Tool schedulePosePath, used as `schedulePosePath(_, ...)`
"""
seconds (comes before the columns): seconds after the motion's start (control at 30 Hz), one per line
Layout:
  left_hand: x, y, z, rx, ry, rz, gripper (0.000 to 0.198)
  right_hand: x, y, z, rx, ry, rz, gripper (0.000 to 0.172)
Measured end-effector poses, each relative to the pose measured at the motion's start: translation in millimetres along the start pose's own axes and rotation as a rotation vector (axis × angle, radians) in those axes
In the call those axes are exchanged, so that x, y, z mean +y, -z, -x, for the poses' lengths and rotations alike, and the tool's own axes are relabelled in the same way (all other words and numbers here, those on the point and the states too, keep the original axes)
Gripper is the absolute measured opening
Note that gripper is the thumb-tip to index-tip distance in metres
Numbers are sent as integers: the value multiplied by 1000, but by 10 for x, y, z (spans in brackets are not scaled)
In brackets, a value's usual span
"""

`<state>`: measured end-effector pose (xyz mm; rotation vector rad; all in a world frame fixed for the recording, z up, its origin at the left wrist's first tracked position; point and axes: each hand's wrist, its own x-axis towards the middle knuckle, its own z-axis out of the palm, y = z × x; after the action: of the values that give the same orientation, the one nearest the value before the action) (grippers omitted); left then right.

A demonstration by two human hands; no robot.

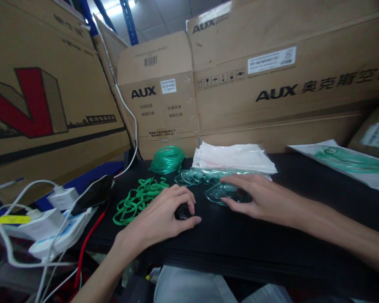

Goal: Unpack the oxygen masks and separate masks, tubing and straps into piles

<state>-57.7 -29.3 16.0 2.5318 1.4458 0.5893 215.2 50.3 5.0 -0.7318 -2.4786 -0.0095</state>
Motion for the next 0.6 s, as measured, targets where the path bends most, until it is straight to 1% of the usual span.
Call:
schedulePosePath(0.13, -57, -14, 69, -9, 39, -63, 18, -38, 17, 17, -83, 39, -7, 43)
schedulePosePath(0.33, -46, 19, 97, -38, 59, -73, 38, -27, 20, 15, -156, 38, 14, 49)
schedulePosePath(0.6, -108, -27, 125, -11, 56, -56, 34, -6, -7, 31, -164, 70, 20, 49)
